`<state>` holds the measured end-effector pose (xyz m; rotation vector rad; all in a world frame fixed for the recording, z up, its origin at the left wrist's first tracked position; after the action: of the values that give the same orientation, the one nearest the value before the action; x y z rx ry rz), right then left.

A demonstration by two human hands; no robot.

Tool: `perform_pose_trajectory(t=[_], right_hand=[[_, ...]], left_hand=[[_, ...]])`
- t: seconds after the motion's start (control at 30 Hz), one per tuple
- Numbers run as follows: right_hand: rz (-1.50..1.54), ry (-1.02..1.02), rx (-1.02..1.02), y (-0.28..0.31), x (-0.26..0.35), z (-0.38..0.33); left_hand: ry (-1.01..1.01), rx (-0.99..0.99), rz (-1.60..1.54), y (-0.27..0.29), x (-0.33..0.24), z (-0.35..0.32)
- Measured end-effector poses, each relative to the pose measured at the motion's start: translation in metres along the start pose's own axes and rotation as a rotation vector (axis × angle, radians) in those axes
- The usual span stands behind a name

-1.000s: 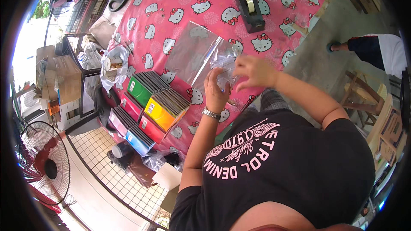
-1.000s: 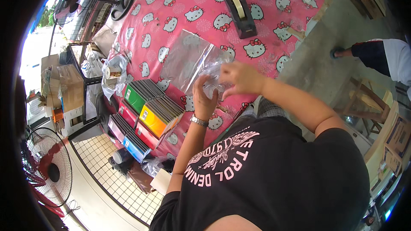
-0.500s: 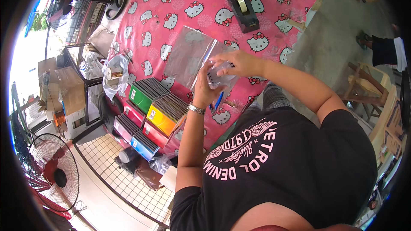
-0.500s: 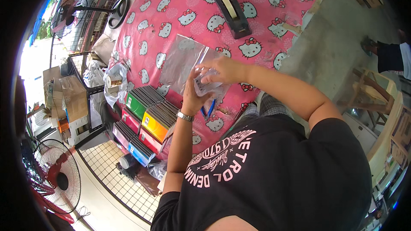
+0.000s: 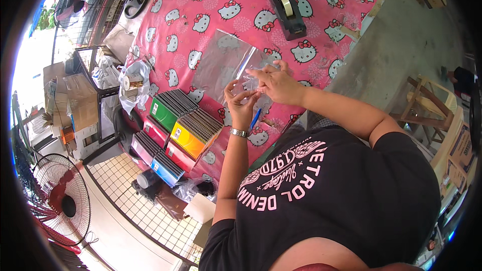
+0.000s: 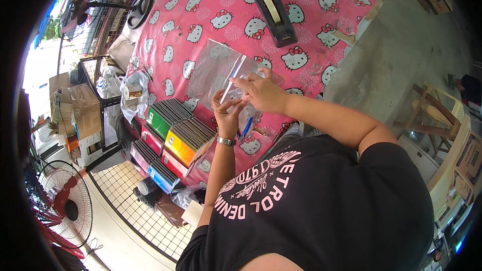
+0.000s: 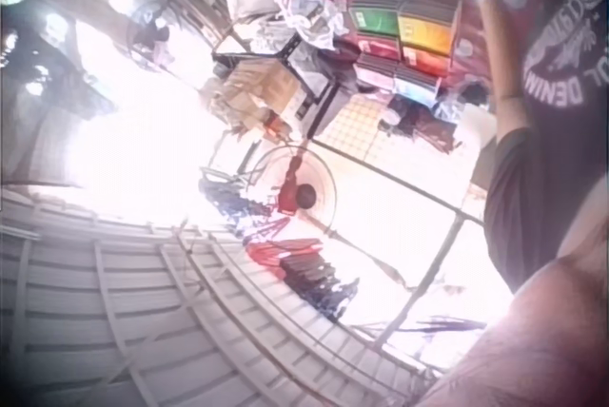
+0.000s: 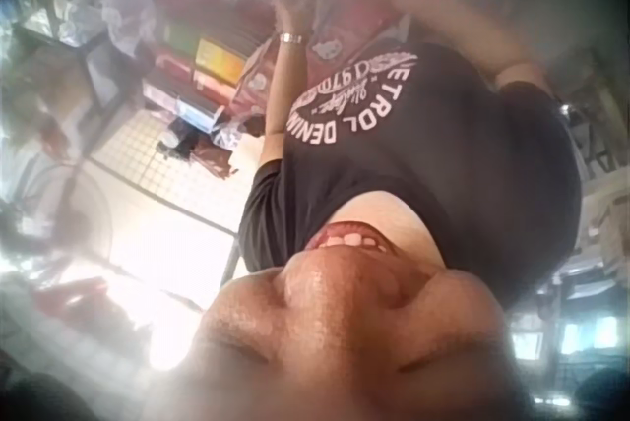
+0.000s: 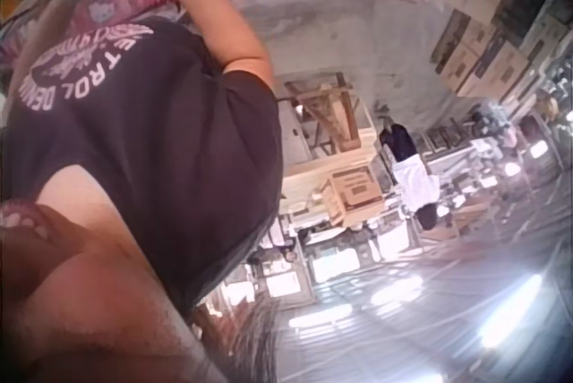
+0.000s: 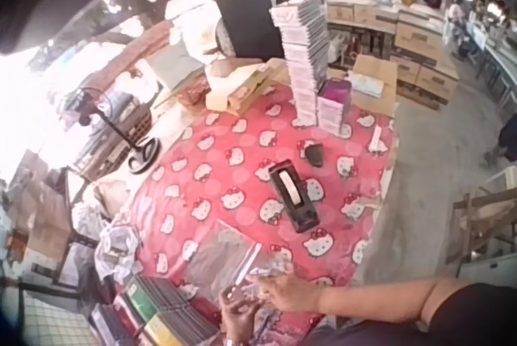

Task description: The person places a stack of small, colorful notebooks into a clear plastic bag and seals it using tape.

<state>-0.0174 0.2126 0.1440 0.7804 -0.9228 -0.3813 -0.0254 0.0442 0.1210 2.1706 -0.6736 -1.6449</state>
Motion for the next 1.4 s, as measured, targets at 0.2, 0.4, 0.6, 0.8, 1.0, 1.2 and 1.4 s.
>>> perform_pose_trajectory(t=[0.2, 0.4, 0.6, 0.8, 1.0, 1.2, 1.4], right_hand=[[0.156, -0.623, -0.562, 0.068, -0.159, -0.024], [0.711, -0.937, -0.555, 0.048, -0.191, -0.048], [1.148, -0.845, -0.866, 0.000, -0.146, -0.096], [1.675, -0.765, -0.129, -0.034, -0.115, -0.026], [0.176, 0.057, 0.937, -0.013, -0.056, 0.092], [0.508, -0.283, 0.666, -0.061, -0.124, 0.027], [-0.106, 0.291, 0.338, -0.012, 0.008, 0.033]], left_hand=[[0.044, 0.043, 0.234, 0.000, -0.023, 0.011], [0.034, 0.110, 0.415, 0.007, -0.044, 0.021], [-0.138, 0.127, 0.382, 0.009, -0.027, 0.025], [-0.108, 0.141, 0.354, 0.008, -0.024, 0.026], [-0.116, 0.165, 0.357, 0.008, -0.026, 0.026], [-0.187, -0.102, 0.244, 0.013, -0.023, 0.010], [0.621, 0.283, -0.577, -0.038, 0.110, -0.039]])
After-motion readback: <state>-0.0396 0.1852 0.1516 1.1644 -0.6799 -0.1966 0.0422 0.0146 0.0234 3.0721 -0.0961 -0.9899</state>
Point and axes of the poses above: each hand's wrist, its own z-axis towards the middle knuckle, its own y-axis out of the back of the hand, x = y × z, the point moved 5 cm from there along z, towards the middle knuckle, and after that the axes turned 15 degrees about y, right-handed, at the moved point
